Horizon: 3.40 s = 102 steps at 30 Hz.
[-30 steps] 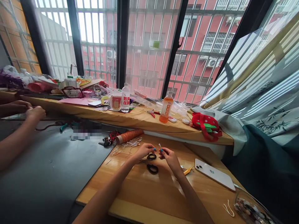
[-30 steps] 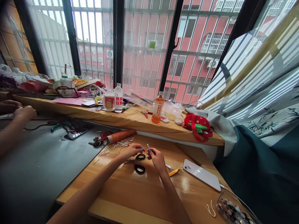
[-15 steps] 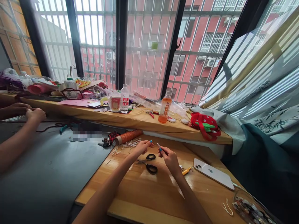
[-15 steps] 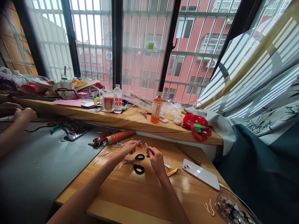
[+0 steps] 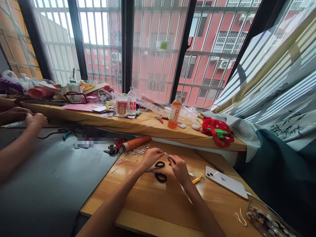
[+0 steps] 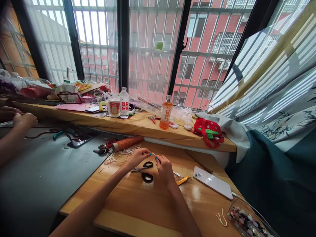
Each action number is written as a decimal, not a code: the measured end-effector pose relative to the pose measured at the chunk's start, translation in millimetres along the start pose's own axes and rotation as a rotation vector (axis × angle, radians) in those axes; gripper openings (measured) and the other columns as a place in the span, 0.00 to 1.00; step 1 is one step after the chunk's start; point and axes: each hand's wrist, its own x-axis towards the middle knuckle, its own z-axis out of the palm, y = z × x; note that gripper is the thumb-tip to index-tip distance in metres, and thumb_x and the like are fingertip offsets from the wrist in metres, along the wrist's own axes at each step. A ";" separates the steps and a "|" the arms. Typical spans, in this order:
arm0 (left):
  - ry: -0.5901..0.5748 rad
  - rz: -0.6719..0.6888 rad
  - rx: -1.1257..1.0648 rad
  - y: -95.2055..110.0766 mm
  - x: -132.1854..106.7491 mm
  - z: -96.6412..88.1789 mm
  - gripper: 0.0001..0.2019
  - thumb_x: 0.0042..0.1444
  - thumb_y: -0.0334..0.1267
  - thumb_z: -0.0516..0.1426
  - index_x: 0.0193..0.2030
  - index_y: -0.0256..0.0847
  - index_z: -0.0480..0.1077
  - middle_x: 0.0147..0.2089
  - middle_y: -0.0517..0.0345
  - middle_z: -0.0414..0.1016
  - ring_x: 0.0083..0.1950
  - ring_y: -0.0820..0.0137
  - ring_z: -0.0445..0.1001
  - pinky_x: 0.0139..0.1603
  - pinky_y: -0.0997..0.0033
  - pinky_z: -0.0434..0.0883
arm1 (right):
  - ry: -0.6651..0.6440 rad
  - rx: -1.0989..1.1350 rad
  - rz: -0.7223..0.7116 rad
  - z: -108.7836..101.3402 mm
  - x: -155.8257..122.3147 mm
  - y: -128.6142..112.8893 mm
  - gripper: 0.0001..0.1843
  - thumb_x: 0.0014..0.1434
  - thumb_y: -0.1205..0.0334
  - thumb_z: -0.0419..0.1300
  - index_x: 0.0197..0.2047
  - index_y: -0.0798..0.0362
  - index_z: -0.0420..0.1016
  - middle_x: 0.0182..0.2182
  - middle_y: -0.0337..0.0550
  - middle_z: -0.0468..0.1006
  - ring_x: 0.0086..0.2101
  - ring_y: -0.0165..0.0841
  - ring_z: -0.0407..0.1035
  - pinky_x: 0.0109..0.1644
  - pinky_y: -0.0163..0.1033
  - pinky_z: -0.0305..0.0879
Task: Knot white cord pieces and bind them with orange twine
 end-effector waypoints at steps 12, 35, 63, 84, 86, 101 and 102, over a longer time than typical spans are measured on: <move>-0.008 -0.076 -0.553 3.2 -3.4 13.8 0.11 0.44 0.40 0.55 0.30 0.33 0.70 0.29 0.56 0.72 0.31 0.74 0.67 0.32 0.77 0.63 | -0.039 0.461 0.360 -2.2 1.2 -10.9 0.13 0.46 0.56 0.55 0.29 0.56 0.75 0.21 0.42 0.73 0.22 0.31 0.67 0.28 0.36 0.63; 0.006 0.165 -0.142 -10.3 -5.7 21.7 0.11 0.50 0.32 0.51 0.40 0.40 0.68 0.32 0.58 0.70 0.33 0.75 0.67 0.33 0.78 0.63 | -0.114 0.929 0.627 -8.2 0.9 -5.2 0.08 0.40 0.64 0.60 0.26 0.59 0.76 0.20 0.43 0.74 0.22 0.26 0.67 0.30 0.32 0.64; 0.024 0.462 0.270 -9.1 -11.0 16.3 0.08 0.54 0.33 0.49 0.35 0.39 0.69 0.33 0.56 0.69 0.37 0.73 0.66 0.38 0.76 0.64 | -0.180 1.000 0.646 -7.2 1.9 -0.4 0.10 0.37 0.63 0.63 0.25 0.59 0.75 0.19 0.41 0.74 0.23 0.26 0.66 0.32 0.32 0.62; -0.029 0.542 0.384 -14.3 -12.7 17.8 0.08 0.54 0.30 0.47 0.34 0.38 0.66 0.35 0.56 0.66 0.40 0.72 0.62 0.40 0.75 0.63 | -0.177 0.949 0.679 -0.5 2.9 5.6 0.09 0.36 0.63 0.63 0.25 0.59 0.75 0.19 0.42 0.75 0.22 0.25 0.66 0.31 0.32 0.62; -0.052 0.561 0.390 -15.0 -12.5 17.5 0.08 0.54 0.30 0.47 0.36 0.38 0.66 0.35 0.55 0.66 0.40 0.72 0.62 0.40 0.75 0.63 | -0.176 0.946 0.680 0.3 3.0 6.1 0.10 0.36 0.63 0.63 0.25 0.59 0.75 0.19 0.41 0.75 0.22 0.25 0.66 0.30 0.31 0.62; -0.091 0.535 0.351 -15.5 -9.7 15.5 0.06 0.53 0.30 0.49 0.35 0.37 0.66 0.33 0.56 0.67 0.38 0.72 0.62 0.37 0.76 0.62 | -0.244 1.030 0.703 -0.2 1.4 4.2 0.12 0.35 0.61 0.65 0.25 0.59 0.75 0.21 0.40 0.74 0.23 0.24 0.65 0.31 0.30 0.61; -0.093 0.531 0.351 -15.0 -9.9 15.9 0.06 0.53 0.31 0.49 0.35 0.38 0.66 0.33 0.56 0.67 0.38 0.72 0.62 0.37 0.76 0.62 | -0.248 1.031 0.717 -0.6 0.9 4.2 0.11 0.36 0.62 0.65 0.25 0.59 0.74 0.21 0.41 0.74 0.23 0.25 0.66 0.31 0.30 0.61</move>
